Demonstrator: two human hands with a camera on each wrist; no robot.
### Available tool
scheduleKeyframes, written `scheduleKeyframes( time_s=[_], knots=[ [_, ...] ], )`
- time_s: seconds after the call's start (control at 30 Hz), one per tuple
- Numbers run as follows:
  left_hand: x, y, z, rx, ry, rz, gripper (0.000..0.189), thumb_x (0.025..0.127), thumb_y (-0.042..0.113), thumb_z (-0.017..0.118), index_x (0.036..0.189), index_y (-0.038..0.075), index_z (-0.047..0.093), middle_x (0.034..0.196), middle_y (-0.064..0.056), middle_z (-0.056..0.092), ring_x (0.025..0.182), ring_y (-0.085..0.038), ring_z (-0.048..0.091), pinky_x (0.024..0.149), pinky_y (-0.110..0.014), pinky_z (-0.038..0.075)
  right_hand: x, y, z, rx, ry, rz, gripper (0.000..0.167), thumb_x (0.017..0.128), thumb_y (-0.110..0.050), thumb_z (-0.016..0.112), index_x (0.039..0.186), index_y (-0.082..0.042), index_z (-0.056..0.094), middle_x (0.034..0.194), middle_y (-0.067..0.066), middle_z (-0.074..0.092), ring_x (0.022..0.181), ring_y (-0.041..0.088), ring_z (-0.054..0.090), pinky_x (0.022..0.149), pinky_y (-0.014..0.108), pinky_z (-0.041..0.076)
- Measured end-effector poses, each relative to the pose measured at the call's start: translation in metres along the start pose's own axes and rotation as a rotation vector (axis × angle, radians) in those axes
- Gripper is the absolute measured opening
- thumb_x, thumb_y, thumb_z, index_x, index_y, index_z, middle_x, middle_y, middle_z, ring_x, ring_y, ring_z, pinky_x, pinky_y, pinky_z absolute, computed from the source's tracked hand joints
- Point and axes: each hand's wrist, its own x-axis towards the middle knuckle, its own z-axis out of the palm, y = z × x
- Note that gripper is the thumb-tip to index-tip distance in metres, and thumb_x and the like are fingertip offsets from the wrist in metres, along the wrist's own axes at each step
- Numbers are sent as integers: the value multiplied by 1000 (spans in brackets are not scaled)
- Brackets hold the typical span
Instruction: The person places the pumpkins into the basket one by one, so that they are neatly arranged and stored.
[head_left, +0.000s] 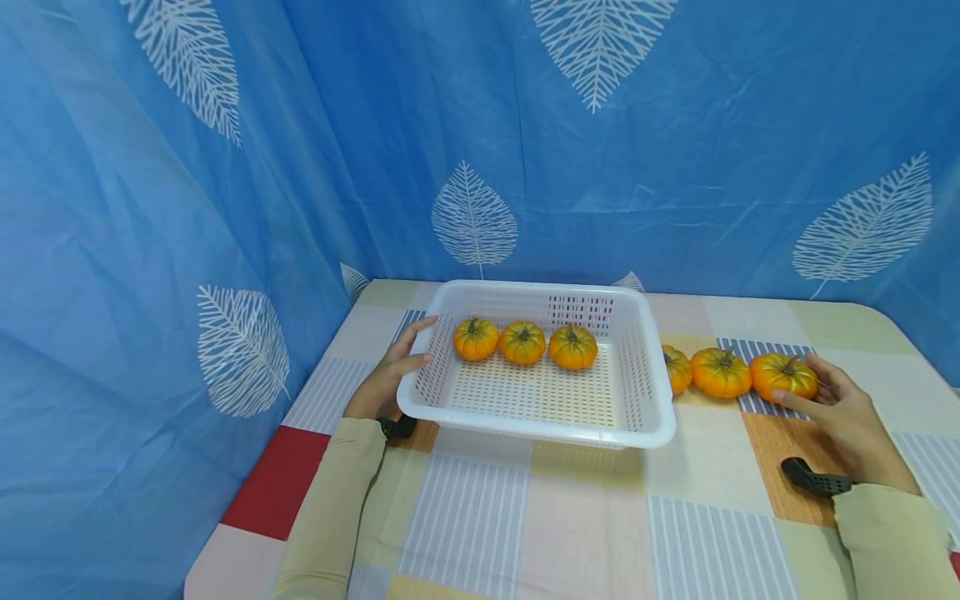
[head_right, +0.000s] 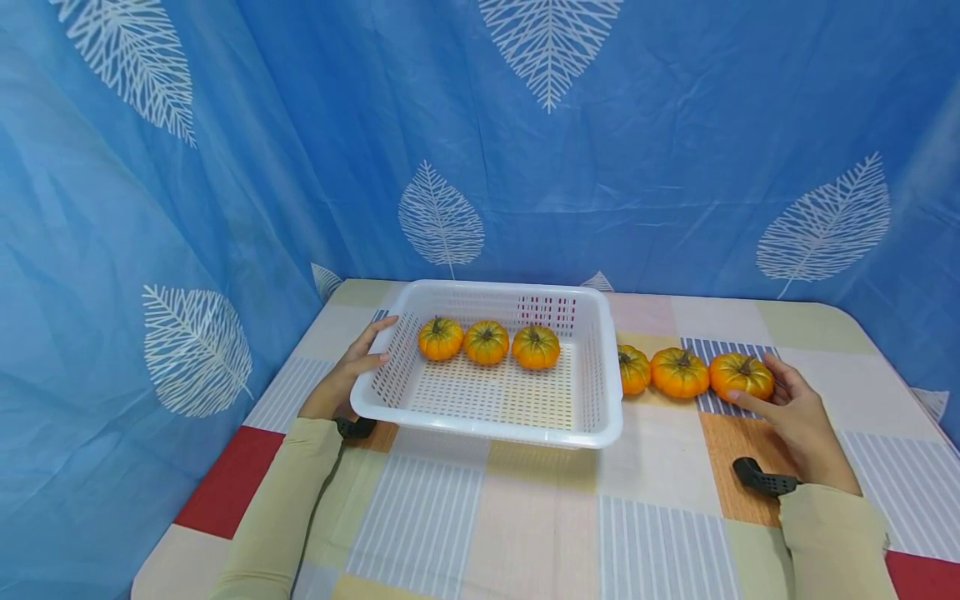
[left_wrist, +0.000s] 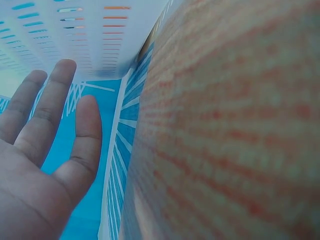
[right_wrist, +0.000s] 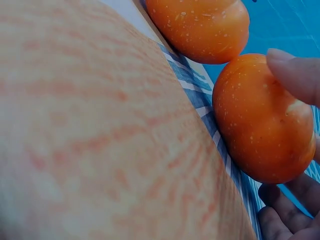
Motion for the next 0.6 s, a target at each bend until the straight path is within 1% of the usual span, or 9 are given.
scheduleKeyframes(
  time_s=[0.1, 0.17, 0.33, 0.57, 0.6],
  knots=[
    [0, 0, -1, 0, -6, 3, 80, 102, 19, 54, 172, 22, 16, 179, -13, 14, 143, -50, 40, 106, -65, 53, 1, -1, 0, -15, -4, 11, 96, 110, -38, 62, 173, -9, -4, 175, 35, -3, 157, 56, 8, 126, 22, 21],
    [-1, -1, -1, 2, -10, 5, 80, 102, 19, 53, 172, 21, 15, 179, -14, 14, 143, -50, 40, 106, -64, 53, 1, -2, 1, -25, -2, 19, 96, 110, -38, 62, 173, -8, -4, 174, 36, -2, 156, 58, 10, 127, 26, 21],
    [-1, 0, 0, 1, -11, 2, 80, 102, 20, 53, 172, 22, 14, 180, -12, 13, 145, -52, 39, 107, -67, 51, 3, -4, 2, -39, 13, 43, 93, 111, -36, 61, 173, -7, -2, 175, 34, -1, 154, 58, 11, 131, 44, 20],
    [-1, 0, 1, 3, 0, 6, 80, 102, 18, 52, 172, 23, 15, 180, -11, 12, 145, -53, 40, 106, -69, 51, 2, -4, 2, -22, 29, 42, 93, 109, -40, 64, 175, -16, 3, 177, 31, -2, 154, 56, 14, 130, 41, 23],
    [-1, 0, 1, 4, 1, 5, 80, 102, 18, 51, 172, 23, 15, 180, -11, 12, 145, -53, 40, 106, -68, 51, 2, -4, 2, -13, 31, 43, 93, 109, -40, 64, 175, -17, 3, 177, 31, -3, 155, 57, 12, 130, 44, 21]
  ],
)
